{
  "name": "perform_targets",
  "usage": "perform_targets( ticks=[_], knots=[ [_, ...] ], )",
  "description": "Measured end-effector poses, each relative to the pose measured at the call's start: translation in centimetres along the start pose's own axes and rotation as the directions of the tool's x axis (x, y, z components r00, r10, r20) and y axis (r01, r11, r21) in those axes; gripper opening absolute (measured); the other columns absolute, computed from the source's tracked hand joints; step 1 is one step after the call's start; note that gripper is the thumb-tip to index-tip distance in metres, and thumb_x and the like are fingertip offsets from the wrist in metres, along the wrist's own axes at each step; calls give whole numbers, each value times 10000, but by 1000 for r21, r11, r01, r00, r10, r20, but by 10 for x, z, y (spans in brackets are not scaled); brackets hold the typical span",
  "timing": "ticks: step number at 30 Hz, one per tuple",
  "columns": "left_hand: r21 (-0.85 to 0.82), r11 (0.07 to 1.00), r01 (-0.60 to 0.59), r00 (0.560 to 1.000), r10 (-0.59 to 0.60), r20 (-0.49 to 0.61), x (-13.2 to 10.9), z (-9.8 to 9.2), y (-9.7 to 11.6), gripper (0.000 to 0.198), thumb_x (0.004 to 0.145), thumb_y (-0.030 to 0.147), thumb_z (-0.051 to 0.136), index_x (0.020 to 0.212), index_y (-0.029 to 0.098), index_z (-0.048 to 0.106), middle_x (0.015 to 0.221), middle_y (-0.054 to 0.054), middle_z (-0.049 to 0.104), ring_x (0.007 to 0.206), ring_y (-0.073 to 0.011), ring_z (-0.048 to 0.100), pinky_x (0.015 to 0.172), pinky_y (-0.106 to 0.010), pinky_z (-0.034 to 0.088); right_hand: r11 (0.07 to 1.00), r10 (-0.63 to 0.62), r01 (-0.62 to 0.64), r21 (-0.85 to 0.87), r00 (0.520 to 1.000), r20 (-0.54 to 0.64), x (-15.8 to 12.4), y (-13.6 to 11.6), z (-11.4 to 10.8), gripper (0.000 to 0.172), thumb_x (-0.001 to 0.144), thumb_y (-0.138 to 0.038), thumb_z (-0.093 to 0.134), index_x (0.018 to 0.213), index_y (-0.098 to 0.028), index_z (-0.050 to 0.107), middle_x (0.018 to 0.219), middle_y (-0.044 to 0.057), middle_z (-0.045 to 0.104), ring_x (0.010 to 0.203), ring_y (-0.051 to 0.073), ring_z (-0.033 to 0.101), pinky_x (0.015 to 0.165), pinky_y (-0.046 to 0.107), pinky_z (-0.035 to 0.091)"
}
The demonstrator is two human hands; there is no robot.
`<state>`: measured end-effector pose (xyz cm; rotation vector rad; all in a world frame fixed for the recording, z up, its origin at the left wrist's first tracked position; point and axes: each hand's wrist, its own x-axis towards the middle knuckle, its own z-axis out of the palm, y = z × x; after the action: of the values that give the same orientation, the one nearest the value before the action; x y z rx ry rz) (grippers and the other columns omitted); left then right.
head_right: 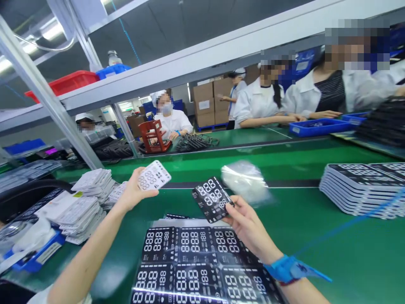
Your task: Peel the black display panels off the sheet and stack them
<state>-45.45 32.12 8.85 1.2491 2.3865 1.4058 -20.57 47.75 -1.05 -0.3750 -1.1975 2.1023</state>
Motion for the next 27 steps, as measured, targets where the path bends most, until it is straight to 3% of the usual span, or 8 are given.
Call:
perform_targets(
  ticks=[2,7,9,11,14,19,22,27],
  knots=[
    [-390,919,60,977,26,212,-9,29,18,830,506,256,774,1220,216,352,1094,-60,559,876,-191,577,689,-276,481,999,19,-20,47,1000,9,1,0,-2,342,653,-408,794,822,-224,561,741,-5,616,617,127,579,591,255,508],
    [-592,726,349,889,-57,454,-30,100,39,1063,543,138,694,1417,296,110,776,47,576,470,-40,393,466,-156,287,994,39,-35,104,998,-39,2,-3,-4,357,600,-375,832,792,-212,580,671,-33,585,510,75,500,491,184,446],
    [-604,630,489,822,-100,561,-36,120,36,894,514,117,648,1341,208,324,612,78,510,422,-37,335,446,-161,248,992,61,-55,111,997,-45,2,-2,-3,369,569,-357,854,757,-198,579,641,-46,561,472,49,457,456,154,410],
    [-591,550,590,756,-119,644,-40,135,31,554,519,183,605,1067,132,545,550,56,473,432,-60,369,457,-183,282,991,76,-71,109,996,-45,1,0,-1,388,548,-367,864,719,-186,567,628,-49,545,461,41,434,439,146,392],
    [-566,500,656,685,-79,724,-45,146,23,329,552,286,549,833,120,585,665,-43,571,584,-156,527,586,-290,422,992,91,-88,89,995,-36,1,4,1,394,575,-401,847,687,-180,540,603,-51,517,461,48,418,443,160,389],
    [-514,306,801,485,169,858,-48,147,11,469,572,286,484,995,135,620,919,-127,638,863,-299,576,796,-519,400,991,101,-103,87,995,23,0,7,1,364,638,-414,807,711,-195,526,650,-28,565,512,84,482,525,210,440],
    [-541,270,796,475,274,836,-49,147,8,490,625,322,492,1055,130,629,952,-133,647,953,-317,562,864,-505,360,989,114,-113,97,994,3,0,7,1,349,636,-409,809,743,-198,553,670,-26,572,482,66,450,476,184,411],
    [-540,262,800,472,283,835,-50,147,12,586,736,593,488,1106,158,621,1058,-140,634,1054,-332,529,922,-559,318,985,126,-126,118,992,6,0,6,2,336,643,-398,809,745,-194,562,662,-34,561,465,46,431,459,158,401]
  ],
)
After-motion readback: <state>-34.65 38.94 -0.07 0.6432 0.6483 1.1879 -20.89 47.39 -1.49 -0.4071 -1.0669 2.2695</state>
